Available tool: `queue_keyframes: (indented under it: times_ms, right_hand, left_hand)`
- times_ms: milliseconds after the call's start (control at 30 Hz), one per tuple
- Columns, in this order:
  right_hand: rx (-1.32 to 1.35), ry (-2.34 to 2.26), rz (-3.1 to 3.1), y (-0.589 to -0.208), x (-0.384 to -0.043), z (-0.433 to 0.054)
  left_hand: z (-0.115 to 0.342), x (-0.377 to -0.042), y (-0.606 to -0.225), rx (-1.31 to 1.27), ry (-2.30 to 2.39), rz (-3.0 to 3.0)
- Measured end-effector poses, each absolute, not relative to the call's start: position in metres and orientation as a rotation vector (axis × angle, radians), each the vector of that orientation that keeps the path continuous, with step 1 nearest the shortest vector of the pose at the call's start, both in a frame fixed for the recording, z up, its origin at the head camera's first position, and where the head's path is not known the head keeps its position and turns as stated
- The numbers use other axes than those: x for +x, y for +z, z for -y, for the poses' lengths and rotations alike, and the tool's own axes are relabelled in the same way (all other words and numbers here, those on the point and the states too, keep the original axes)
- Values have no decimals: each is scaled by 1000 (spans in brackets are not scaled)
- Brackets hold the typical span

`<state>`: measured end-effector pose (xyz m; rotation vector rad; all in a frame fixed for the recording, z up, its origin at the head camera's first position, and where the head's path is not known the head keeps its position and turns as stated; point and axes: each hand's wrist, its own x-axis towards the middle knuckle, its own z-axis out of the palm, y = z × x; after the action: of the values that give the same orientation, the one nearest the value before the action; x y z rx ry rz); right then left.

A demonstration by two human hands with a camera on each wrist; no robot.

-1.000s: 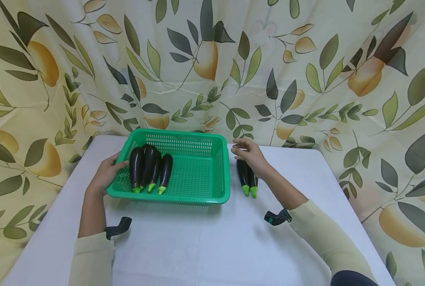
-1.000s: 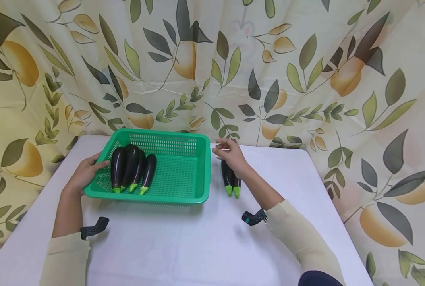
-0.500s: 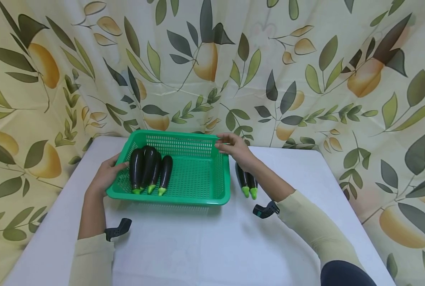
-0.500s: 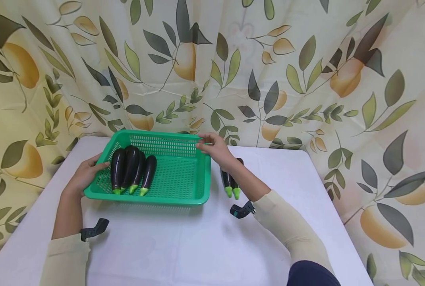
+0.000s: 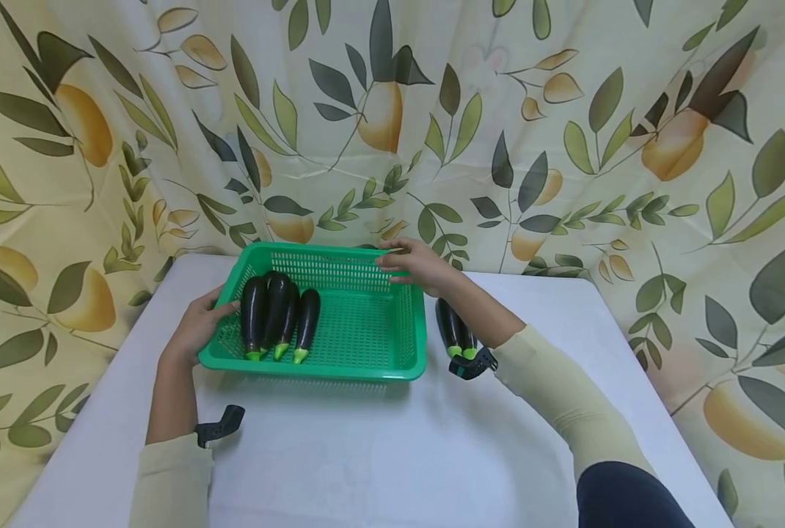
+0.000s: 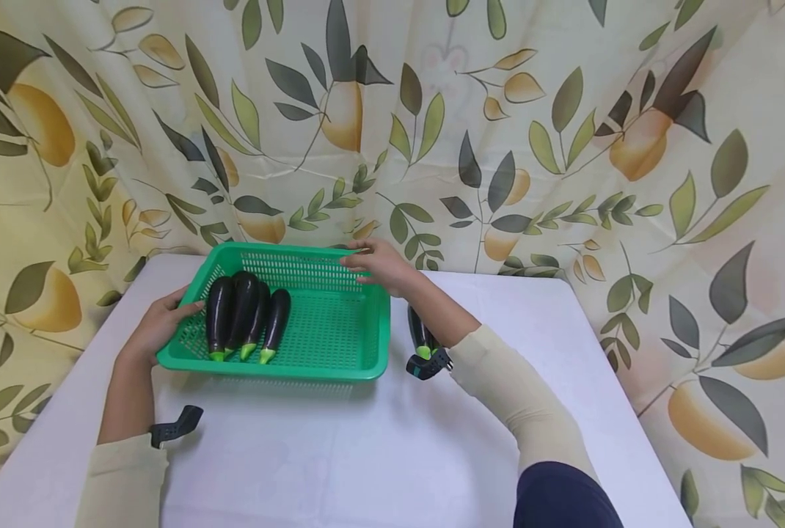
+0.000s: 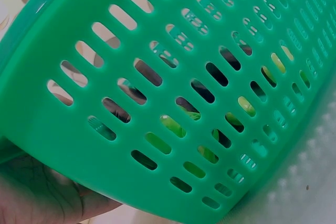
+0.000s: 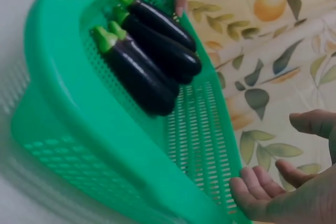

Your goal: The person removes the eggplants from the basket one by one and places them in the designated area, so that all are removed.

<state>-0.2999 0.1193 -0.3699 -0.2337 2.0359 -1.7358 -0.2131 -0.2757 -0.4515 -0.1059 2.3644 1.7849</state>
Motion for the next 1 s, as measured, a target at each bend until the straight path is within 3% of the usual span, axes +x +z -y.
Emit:
queue_keyframes:
  times_ms: [667, 1000]
  right_hand:
    - [-181, -1566, -2032, -384, -334, -90]
    - [-229, -1477, -2000, -389, -332, -68]
  left_hand:
    - [276, -217, -451, -101, 1785, -2350]
    - [277, -215, -454, -105, 1780, -2378]
